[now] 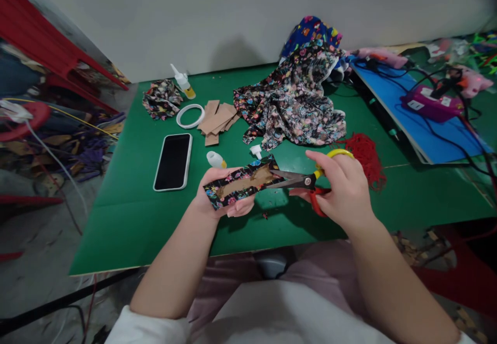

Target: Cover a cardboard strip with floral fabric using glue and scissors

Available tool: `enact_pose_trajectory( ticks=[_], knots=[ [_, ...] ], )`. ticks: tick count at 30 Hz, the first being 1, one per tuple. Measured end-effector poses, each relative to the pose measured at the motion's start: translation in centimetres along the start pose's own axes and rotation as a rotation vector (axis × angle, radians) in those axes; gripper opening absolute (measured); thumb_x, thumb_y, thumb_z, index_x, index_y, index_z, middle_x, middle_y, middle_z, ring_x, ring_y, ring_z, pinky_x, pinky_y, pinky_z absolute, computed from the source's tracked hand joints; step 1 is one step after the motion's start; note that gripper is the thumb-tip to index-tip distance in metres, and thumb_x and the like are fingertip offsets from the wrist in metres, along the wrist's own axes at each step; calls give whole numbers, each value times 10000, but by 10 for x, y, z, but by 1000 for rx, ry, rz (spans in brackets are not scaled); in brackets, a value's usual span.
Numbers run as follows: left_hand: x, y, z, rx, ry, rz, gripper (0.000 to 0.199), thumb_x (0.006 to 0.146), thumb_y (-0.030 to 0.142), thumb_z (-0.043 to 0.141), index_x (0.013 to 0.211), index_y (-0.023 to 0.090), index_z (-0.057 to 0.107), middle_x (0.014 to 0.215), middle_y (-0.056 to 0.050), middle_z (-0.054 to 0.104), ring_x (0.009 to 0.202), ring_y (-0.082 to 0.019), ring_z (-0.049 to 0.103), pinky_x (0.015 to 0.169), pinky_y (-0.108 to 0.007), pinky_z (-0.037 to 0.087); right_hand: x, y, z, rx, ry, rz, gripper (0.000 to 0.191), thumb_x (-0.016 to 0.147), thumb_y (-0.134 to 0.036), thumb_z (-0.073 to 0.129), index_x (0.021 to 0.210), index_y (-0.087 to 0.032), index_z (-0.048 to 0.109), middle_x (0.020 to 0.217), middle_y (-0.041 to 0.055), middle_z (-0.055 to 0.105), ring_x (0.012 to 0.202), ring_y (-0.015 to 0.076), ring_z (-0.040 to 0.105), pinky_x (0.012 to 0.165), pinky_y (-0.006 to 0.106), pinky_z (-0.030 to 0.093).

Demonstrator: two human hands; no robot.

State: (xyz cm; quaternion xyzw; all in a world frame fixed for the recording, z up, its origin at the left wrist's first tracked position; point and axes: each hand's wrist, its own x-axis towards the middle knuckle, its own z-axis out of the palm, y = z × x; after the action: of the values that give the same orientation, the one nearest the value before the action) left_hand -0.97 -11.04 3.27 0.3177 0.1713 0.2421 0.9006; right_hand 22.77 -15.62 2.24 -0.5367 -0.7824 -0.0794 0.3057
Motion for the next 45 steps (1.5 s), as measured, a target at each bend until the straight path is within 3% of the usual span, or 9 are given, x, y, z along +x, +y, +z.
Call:
enact_pose_trajectory(
  ticks=[25, 38, 45],
  knots=[
    [2, 0, 1, -19, -7, -29, 385, 646, 460, 531, 778, 109, 615, 394, -5, 492, 241, -84, 331, 297, -210, 260, 0, -3, 1, -54, 10, -14, 484, 746, -276, 534, 1220, -200, 474, 734, 34, 461, 728, 191, 453, 675, 322, 360],
    [3, -1, -5, -18, -62, -29, 419, 689, 480, 534, 827, 92, 612, 410, 5, 486, 256, -84, 333, 291, -203, 257, 0, -4, 0, -122, 74, -69, 439, 759, -152, 504, 1197, -175, 526, 677, 23, 549, 656, 148, 481, 639, 278, 381],
    [3, -1, -5, -53, -65, 11, 387, 700, 443, 502, 821, 88, 600, 419, -4, 506, 239, -78, 329, 309, -204, 265, -2, -5, 2, -88, 156, -48, 395, 743, -84, 496, 1110, -195, 590, 611, 0, 509, 625, 127, 483, 606, 245, 389]
  ],
)
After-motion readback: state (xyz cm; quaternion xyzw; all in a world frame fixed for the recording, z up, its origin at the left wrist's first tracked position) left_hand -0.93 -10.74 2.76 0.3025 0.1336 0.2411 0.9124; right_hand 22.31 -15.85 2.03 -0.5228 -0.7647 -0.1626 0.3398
